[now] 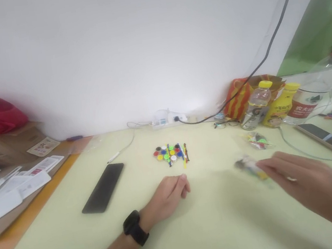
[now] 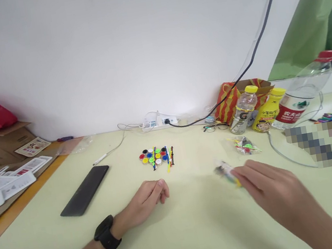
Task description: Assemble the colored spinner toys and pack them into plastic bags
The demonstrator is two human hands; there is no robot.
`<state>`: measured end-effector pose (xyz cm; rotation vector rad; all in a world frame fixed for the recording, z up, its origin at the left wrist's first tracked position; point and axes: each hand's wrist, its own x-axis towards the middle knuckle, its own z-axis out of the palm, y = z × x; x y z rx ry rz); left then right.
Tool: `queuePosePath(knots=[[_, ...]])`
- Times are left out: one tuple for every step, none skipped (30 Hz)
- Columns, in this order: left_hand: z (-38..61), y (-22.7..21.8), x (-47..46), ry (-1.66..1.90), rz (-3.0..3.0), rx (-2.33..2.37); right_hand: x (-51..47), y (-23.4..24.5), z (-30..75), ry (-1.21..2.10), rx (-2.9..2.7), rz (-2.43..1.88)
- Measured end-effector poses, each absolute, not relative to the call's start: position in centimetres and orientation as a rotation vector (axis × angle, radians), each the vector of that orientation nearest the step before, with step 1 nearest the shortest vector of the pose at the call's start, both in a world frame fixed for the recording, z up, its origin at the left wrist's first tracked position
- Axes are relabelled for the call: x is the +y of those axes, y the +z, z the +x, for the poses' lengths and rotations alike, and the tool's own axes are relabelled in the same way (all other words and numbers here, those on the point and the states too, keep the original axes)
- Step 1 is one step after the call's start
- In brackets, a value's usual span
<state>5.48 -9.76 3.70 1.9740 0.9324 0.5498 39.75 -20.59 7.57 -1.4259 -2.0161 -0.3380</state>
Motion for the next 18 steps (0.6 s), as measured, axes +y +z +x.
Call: queuePosePath(knots=[[5.5, 3.8, -9.8, 0.555, 1.990, 0.928, -21.4, 7.5, 40.8, -0.481, -2.009, -1.447], [5.5, 3.9, -9.8, 0.556, 2.008, 0.926, -22.1, 7.2, 41.6, -0.568, -2.041, -1.443], [5.5, 4.0, -9.9, 0.555, 2.026, 0.925, -22.7, 6.8, 42.2, -0.626, -2.096, -1.381], [5.5, 4.1, -10.0, 0.554, 2.043, 0.924, -23.0, 6.1, 42.6, -0.665, -2.169, -1.326], [5.5, 4.1, -10.0, 0.553, 2.057, 0.924, -23.1, 5.3, 42.7, -0.699, -2.221, -1.273], [5.5, 4.1, -10.1, 0.554, 2.070, 0.923, -23.1, 4.3, 42.6, -0.718, -2.282, -1.241], [5.6, 4.0, -10.1, 0.552, 2.082, 0.922, -22.9, 3.2, 42.5, -0.717, -2.318, -1.274], [5.6, 3.9, -10.2, 0.549, 2.094, 0.920, -22.6, 2.1, 42.3, -0.703, -2.344, -1.316], [5.6, 3.9, -10.2, 0.547, 2.107, 0.918, -22.3, 1.0, 42.3, -0.683, -2.364, -1.372], [5.6, 3.9, -10.1, 0.551, 2.120, 0.916, -22.0, 0.0, 42.4, -0.686, -2.346, -1.420], [5.6, 4.1, -10.1, 0.562, 2.136, 0.912, -21.6, -0.7, 42.7, -0.708, -2.298, -1.465], [5.5, 4.4, -10.1, 0.582, 2.155, 0.902, -21.3, -1.3, 43.2, -0.739, -2.226, -1.515], [5.4, 4.9, -10.2, 0.621, 2.178, 0.885, -21.0, -1.7, 44.0, -0.781, -2.117, -1.575], [5.3, 5.6, -10.3, 0.678, 2.203, 0.859, -20.6, -1.9, 44.8, -0.820, -1.990, -1.641], [5.0, 6.4, -10.6, 0.759, 2.228, 0.828, -20.3, -2.1, 45.7, -0.830, -1.878, -1.703], [4.7, 7.4, -11.0, 0.882, 2.244, 0.793, -20.0, -2.2, 46.5, -0.805, -1.826, -1.756], [4.2, 8.4, -11.4, 1.032, 2.242, 0.787, -19.6, -2.3, 47.2, -0.770, -1.816, -1.794], [3.6, 9.3, -12.0, 1.196, 2.199, 0.825, -19.3, -2.5, 47.8, -0.732, -1.837, -1.823]])
